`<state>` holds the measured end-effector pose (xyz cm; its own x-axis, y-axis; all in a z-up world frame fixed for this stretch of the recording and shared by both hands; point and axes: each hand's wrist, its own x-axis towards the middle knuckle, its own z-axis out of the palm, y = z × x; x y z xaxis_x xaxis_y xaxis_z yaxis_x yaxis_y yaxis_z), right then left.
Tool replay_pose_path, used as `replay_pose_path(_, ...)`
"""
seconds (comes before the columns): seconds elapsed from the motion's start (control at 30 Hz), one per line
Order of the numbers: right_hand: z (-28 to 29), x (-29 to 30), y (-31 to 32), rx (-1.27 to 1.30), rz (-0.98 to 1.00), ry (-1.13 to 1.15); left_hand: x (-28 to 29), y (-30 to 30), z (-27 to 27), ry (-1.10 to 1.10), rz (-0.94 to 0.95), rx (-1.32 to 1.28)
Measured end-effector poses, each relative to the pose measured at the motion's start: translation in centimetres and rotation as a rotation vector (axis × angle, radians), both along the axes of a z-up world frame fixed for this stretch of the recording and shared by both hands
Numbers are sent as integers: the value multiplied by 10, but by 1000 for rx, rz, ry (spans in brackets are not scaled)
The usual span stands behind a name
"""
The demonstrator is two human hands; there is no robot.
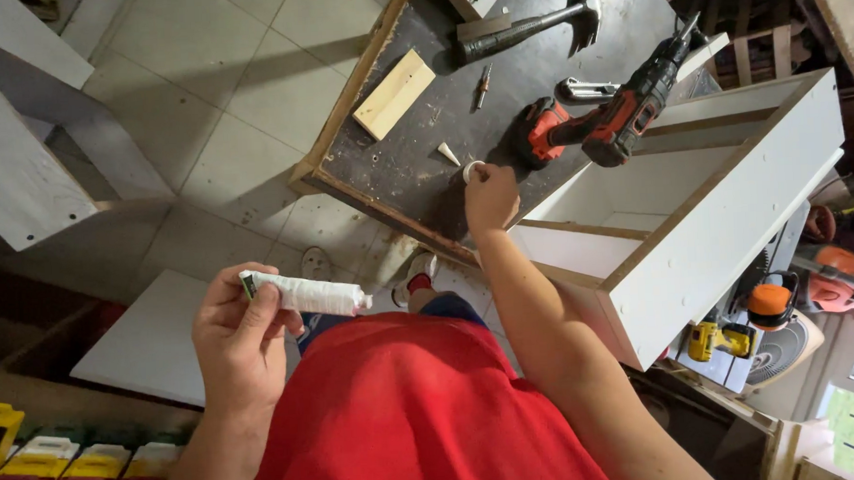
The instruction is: Applying glue to plastic caps and inserting them into holes on a wooden furniture component to cover fasteners.
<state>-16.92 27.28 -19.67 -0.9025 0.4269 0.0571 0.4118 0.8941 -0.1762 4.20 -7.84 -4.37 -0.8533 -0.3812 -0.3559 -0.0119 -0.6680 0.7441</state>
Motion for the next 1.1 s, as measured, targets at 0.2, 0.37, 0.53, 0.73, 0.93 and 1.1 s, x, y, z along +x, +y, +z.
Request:
replay_pose_path(0.2,-6,-9,7,33,40,-92,1,0,-9,24,-20,45)
replay_pose_path(0.37,-1,-7,7,-71,1,-63,-2,-2,4,13,-74,22)
replay_pose_path(0.53,-8,-3,16,-28,37,26,-2,-1,1,43,-62,-4)
replay_pose_path(0.73,-33,-4,30,-245,-157,129,-1,2,8,59,-78,2)
replay_pose_path(0.93,54,38,-29,-921,-2,392,-5,7,13,95,-61,7)
replay_pose_path(1.1,176,100,-71,-1373,52,234,-16,20,27,123,-73,8)
